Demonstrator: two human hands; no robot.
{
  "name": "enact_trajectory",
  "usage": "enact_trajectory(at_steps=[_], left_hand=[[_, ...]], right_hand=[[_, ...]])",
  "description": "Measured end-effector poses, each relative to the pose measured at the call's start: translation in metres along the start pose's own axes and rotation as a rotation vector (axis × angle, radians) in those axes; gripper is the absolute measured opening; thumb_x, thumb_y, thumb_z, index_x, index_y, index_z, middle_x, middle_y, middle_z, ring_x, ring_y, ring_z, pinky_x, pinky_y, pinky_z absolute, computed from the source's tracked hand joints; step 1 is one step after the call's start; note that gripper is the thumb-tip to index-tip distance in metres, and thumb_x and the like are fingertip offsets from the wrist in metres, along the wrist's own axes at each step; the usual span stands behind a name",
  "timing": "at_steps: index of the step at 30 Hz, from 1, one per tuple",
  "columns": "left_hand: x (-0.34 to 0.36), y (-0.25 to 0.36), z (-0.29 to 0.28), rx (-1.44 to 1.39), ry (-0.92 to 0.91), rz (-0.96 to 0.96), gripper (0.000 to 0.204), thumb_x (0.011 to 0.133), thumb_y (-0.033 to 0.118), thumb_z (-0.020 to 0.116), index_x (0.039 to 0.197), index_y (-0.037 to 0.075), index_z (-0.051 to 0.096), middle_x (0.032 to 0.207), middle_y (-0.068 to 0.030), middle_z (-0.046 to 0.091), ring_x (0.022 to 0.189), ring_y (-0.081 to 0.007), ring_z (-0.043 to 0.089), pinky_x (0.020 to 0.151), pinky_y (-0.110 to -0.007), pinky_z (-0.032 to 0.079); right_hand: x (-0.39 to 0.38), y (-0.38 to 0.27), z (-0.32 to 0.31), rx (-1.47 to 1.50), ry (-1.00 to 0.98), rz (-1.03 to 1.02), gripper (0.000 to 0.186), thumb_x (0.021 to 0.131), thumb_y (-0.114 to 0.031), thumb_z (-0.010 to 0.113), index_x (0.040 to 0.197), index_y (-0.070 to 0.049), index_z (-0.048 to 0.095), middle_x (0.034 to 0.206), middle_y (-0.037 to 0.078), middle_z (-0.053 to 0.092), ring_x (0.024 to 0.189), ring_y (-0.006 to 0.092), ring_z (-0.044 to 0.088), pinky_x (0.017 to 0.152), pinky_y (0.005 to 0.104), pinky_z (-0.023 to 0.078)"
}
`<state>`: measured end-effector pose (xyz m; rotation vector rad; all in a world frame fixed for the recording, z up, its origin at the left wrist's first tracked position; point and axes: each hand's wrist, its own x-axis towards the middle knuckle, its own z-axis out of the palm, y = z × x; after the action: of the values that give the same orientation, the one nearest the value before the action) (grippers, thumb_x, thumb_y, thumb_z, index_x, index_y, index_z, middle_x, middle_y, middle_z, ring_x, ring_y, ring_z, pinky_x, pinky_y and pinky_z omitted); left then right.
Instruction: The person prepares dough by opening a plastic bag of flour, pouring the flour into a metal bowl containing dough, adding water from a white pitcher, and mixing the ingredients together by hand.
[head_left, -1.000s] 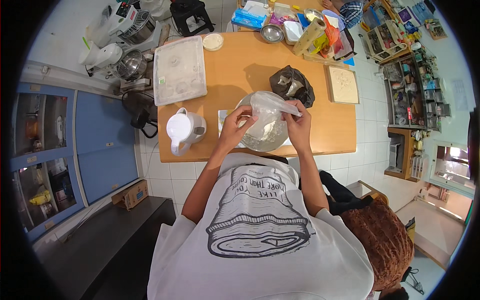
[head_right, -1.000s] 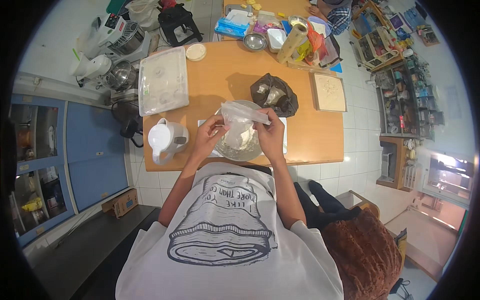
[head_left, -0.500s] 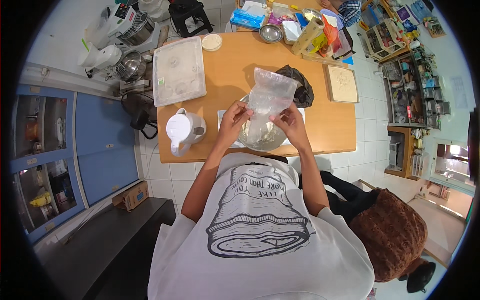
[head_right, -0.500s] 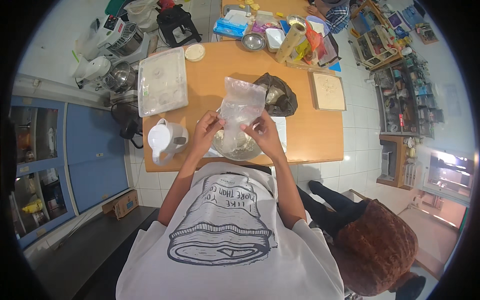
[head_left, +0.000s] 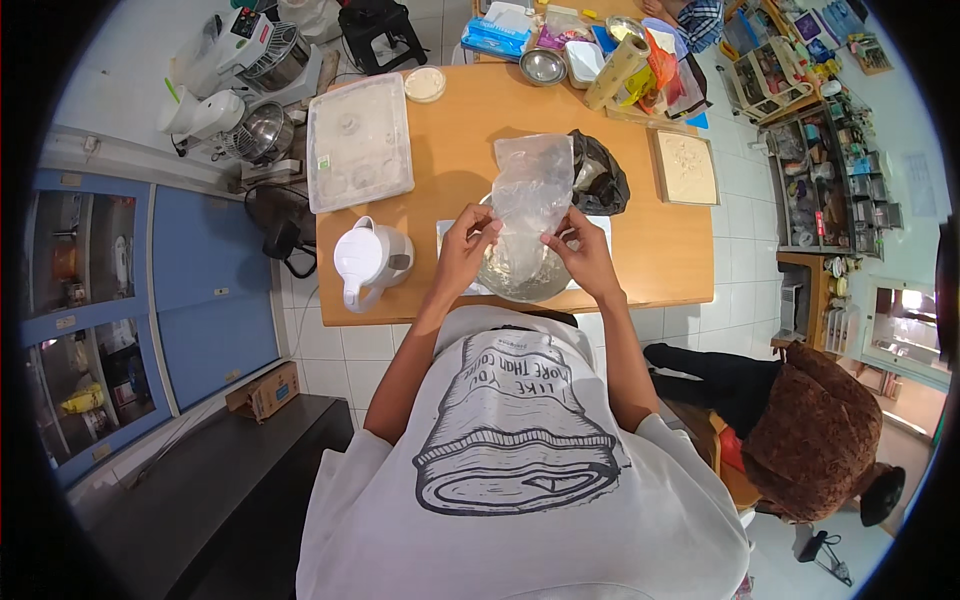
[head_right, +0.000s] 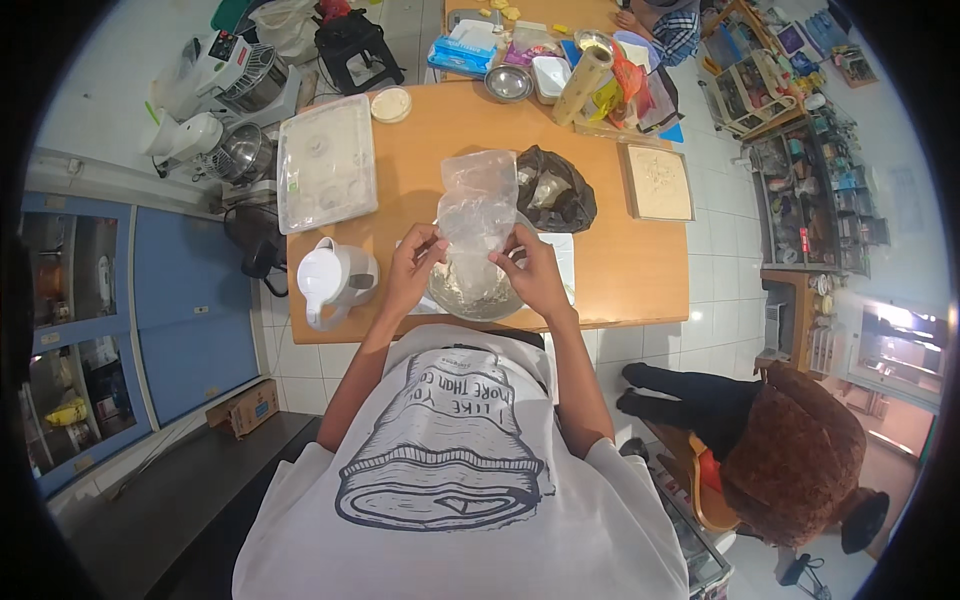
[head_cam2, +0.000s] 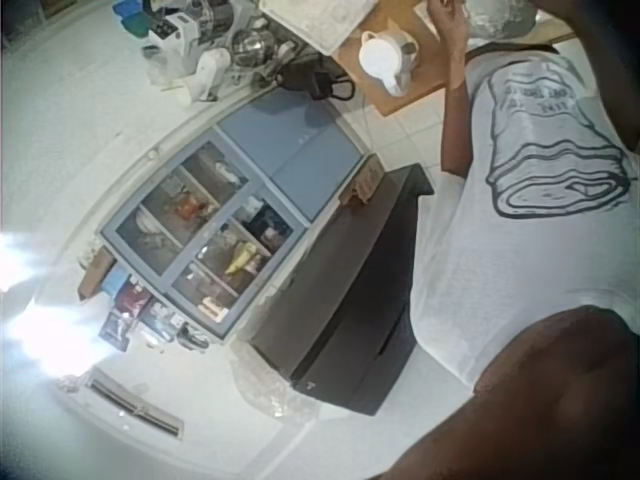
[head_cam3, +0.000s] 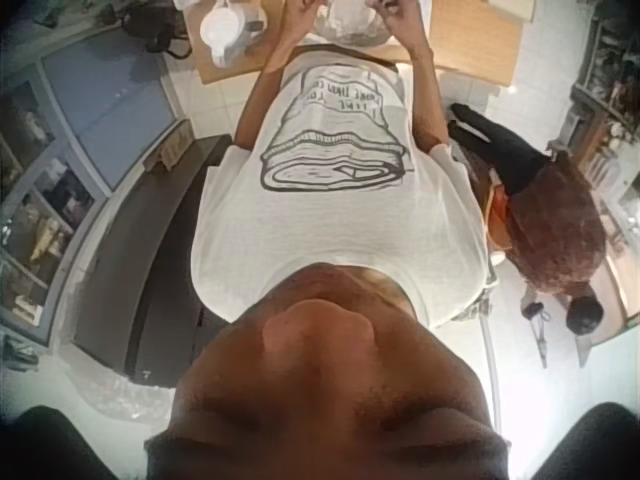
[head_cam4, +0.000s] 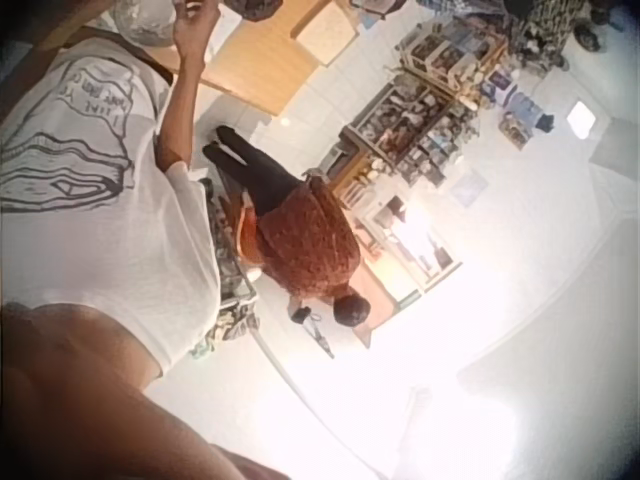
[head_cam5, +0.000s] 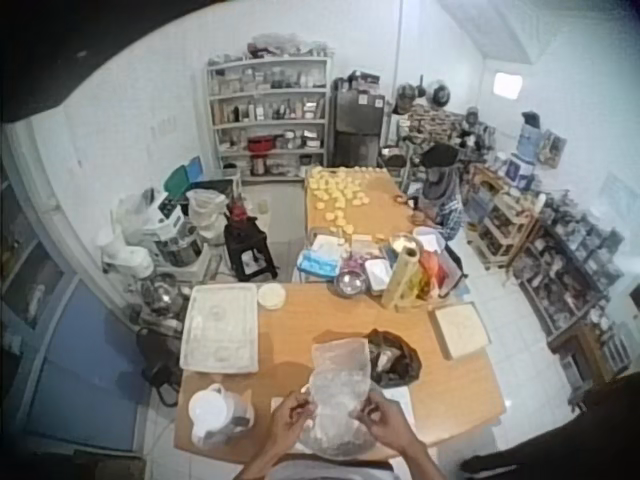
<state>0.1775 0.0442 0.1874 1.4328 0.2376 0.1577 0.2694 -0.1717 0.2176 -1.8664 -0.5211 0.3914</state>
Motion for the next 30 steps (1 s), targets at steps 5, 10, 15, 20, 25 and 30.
enact_trajectory(at_steps=[5,10,15,20,25,30], left_hand=[[-0.005,0.005,0.007,-0.053,0.037,0.001,0.021,0.099,0.005,0.071,0.117,0.005,0.059,0.101,-0.0025,0.066,0.096,-0.0106,0.065,0.088,-0.025,0.053],[-0.011,-0.003,0.001,-0.060,0.064,0.021,0.028,0.097,0.002,0.074,0.119,0.004,0.057,0.100,-0.0031,0.067,0.096,-0.0114,0.065,0.089,-0.026,0.053],[-0.015,0.010,0.010,-0.123,0.152,0.048,0.036,0.097,0.001,0.073,0.128,0.002,0.055,0.098,-0.0051,0.068,0.094,-0.0122,0.066,0.089,-0.027,0.054],[-0.013,0.013,0.007,0.053,0.169,0.101,0.024,0.096,0.003,0.073,0.120,0.000,0.068,0.098,-0.0085,0.072,0.092,-0.0149,0.069,0.086,-0.029,0.056],[-0.012,0.024,0.004,0.276,0.142,0.161,0.011,0.098,0.005,0.071,0.108,-0.001,0.072,0.104,-0.0098,0.072,0.097,-0.0185,0.069,0.087,-0.030,0.056],[-0.011,0.022,-0.001,0.420,0.105,0.205,0.010,0.099,0.003,0.068,0.108,-0.001,0.070,0.110,-0.0135,0.071,0.099,-0.0241,0.070,0.085,-0.032,0.056]], right_hand=[[-0.006,-0.015,0.005,-0.050,0.048,-0.025,0.023,0.089,-0.007,0.080,0.104,0.001,0.065,0.092,0.011,0.073,0.083,0.0220,0.071,0.074,0.0342,0.056],[-0.011,-0.012,0.008,-0.004,0.091,-0.019,0.031,0.089,-0.005,0.078,0.115,0.000,0.062,0.093,0.013,0.071,0.082,0.0246,0.071,0.074,0.0351,0.056],[-0.014,-0.012,0.018,0.130,0.218,-0.111,0.039,0.090,0.001,0.074,0.126,-0.002,0.058,0.096,0.014,0.069,0.085,0.0259,0.070,0.075,0.0357,0.055],[-0.009,-0.023,0.015,-0.174,0.120,-0.218,0.043,0.091,0.008,0.067,0.131,-0.004,0.060,0.099,0.015,0.063,0.086,0.0303,0.065,0.075,0.0392,0.054],[-0.012,-0.007,0.013,-0.217,0.125,-0.242,0.033,0.092,0.006,0.069,0.123,-0.003,0.063,0.102,0.017,0.061,0.089,0.0320,0.064,0.077,0.0411,0.054],[-0.012,-0.008,0.019,-0.238,0.169,-0.264,0.024,0.094,0.002,0.070,0.116,0.000,0.061,0.107,0.016,0.063,0.095,0.0334,0.065,0.081,0.0422,0.053]])
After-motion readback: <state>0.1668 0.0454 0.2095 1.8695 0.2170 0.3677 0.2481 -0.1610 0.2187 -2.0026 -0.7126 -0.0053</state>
